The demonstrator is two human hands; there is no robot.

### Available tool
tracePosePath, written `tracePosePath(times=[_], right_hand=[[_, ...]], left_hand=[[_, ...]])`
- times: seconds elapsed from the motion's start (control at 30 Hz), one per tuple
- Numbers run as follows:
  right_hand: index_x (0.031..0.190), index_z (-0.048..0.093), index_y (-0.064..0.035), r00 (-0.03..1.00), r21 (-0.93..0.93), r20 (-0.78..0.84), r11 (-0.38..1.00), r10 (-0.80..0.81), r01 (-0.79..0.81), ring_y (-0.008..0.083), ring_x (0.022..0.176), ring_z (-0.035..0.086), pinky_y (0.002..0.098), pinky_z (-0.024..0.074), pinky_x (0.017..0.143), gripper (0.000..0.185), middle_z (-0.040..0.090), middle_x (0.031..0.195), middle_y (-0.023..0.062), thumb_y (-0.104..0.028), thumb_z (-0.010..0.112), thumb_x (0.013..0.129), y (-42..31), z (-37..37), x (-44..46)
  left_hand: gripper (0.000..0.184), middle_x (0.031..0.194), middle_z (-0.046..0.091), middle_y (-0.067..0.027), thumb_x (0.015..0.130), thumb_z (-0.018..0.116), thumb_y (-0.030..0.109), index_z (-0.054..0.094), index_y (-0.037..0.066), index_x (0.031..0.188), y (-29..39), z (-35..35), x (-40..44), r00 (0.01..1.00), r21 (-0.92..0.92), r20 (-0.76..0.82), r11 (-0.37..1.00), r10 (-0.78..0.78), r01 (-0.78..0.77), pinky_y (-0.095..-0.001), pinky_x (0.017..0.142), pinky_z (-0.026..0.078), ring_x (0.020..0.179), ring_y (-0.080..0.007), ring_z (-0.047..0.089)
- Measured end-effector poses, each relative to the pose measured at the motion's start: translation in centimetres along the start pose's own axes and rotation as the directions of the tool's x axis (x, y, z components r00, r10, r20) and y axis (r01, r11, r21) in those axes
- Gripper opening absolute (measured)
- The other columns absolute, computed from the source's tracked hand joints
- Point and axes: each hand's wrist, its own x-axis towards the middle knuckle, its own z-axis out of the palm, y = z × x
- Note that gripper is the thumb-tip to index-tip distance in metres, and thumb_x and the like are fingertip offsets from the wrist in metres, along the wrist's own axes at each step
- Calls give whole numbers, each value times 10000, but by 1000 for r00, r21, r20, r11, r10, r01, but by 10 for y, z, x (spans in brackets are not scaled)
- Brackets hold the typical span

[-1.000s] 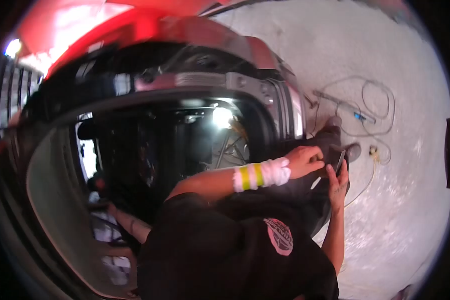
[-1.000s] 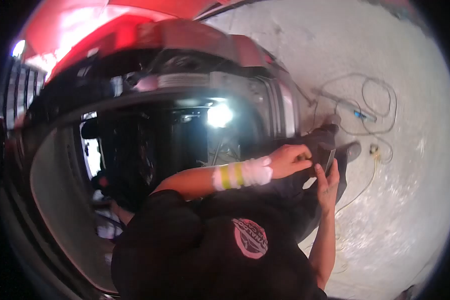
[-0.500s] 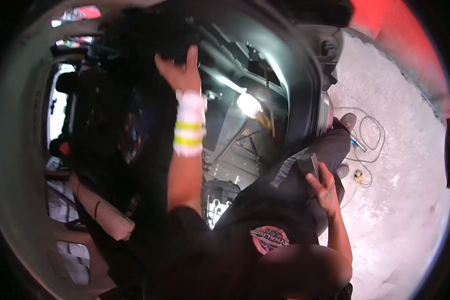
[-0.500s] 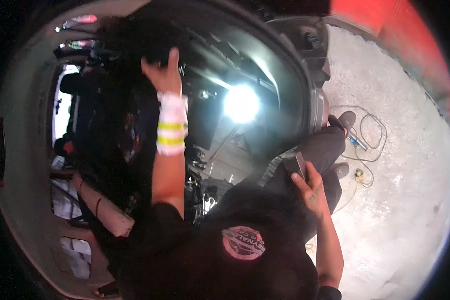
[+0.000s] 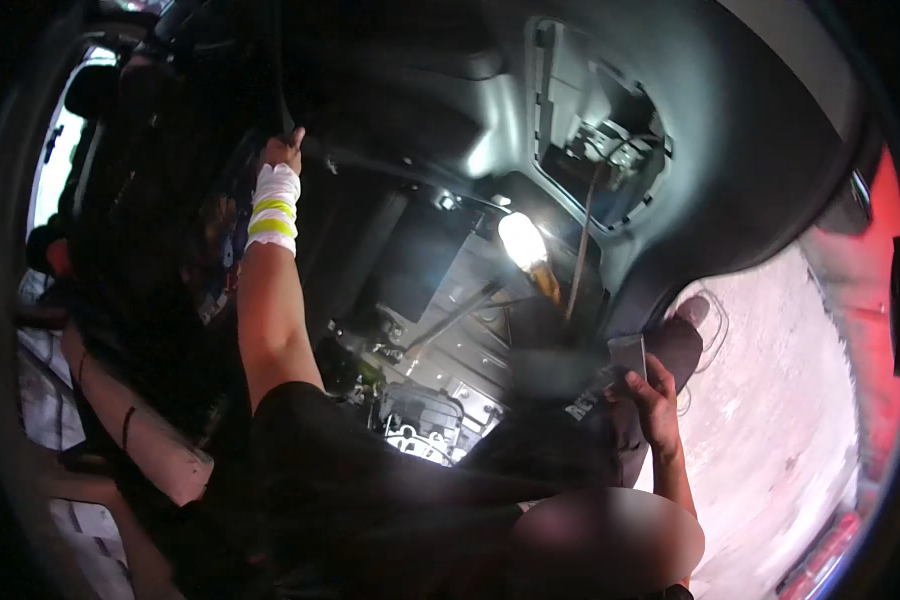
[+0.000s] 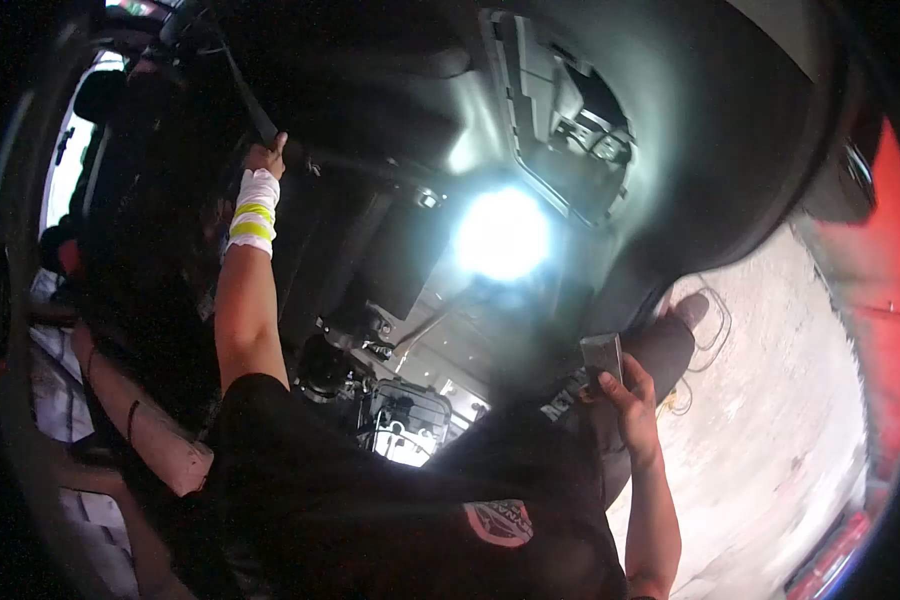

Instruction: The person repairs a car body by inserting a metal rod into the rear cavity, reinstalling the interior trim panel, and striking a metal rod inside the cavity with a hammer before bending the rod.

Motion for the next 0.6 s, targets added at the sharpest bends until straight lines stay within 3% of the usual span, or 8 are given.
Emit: tracePosePath(times=[0.1, 0.17, 0.23, 0.27, 0.3, 0.43, 0.57, 0.6], right_hand=[[1157, 632, 30, 1000, -199, -5, 980, -20, 18, 152, 910, 635, 298, 494, 817, 321, 686, 989, 64, -120, 658, 875, 0, 4, 36], [1156, 639, 26, 1000, -257, 9, 966, 13, -10, 151, 921, 633, 299, 485, 834, 347, 689, 978, 59, -150, 684, 859, -7, 14, 60], [1135, 642, 45, 981, -442, 142, 878, -131, 182, 172, 927, 620, 313, 490, 816, 361, 687, 1015, 83, -227, 598, 901, -15, 23, 91], [1135, 640, 48, 952, -482, 210, 823, -224, 300, 174, 925, 619, 314, 489, 816, 371, 685, 1020, 85, -246, 584, 915, -3, 20, 113], [1159, 621, 44, 957, -475, 215, 835, -195, 277, 184, 953, 606, 323, 482, 835, 389, 668, 1051, 91, -267, 569, 931, 7, 22, 132], [1331, 475, 17, 929, -502, 342, 810, -138, 305, 265, 1159, 516, 394, 421, 991, 453, 542, 1263, 147, -286, 514, 996, 56, 24, 224], [1203, 592, -20, 881, -144, 472, 988, 25, 49, 222, 987, 627, 356, 505, 842, 313, 639, 1065, 117, -220, 572, 963, 22, 159, 295], [1170, 621, -29, 859, -63, 510, 998, 52, -23, 212, 944, 655, 347, 527, 805, 280, 664, 1016, 110, -204, 587, 954, 14, 196, 311]], left_hand=[[797, 1013, 691, -256, 856, 513, 734, 690, -24, 1029, -21, 19, 4, 961, 205, 136, 955, -243, 212, -493, 836, 532, 1010, -429, 658], [813, 1147, 669, -220, 841, 465, 778, 692, 49, 1120, -37, 36, 4, 927, 193, 259, 955, -272, 226, -492, 911, 512, 1095, -398, 635], [779, 1168, 685, -150, 851, 421, 789, 696, 122, 1144, -58, 67, 9, 907, 307, 291, 928, -303, 211, -473, 936, 512, 1100, -354, 646], [794, 1128, 699, -133, 847, 393, 804, 700, 132, 1141, -41, 52, -3, 938, 365, 251, 921, -238, 136, -442, 932, 514, 1103, -327, 648], [795, 1119, 700, -122, 843, 377, 812, 700, 148, 1138, -61, 82, 10, 946, 387, 273, 920, -173, 57, -463, 937, 503, 1086, -320, 651], [588, 973, 720, -122, 853, 554, 665, 727, 113, 962, -64, 94, 11, 999, 296, 46, 955, -8, -6, -501, 917, 498, 984, -326, 670], [663, 835, 688, -195, 818, 574, 690, 706, 41, 851, -102, 124, 14, 976, 131, -133, 979, 174, -156, -502, 799, 510, 825, -405, 656], [451, 764, 675, -144, 797, 686, 534, 688, 85, 763, -104, 122, 16, 970, 10, -163, 983, 181, -182, -523, 819, 459, 787, -367, 653]])
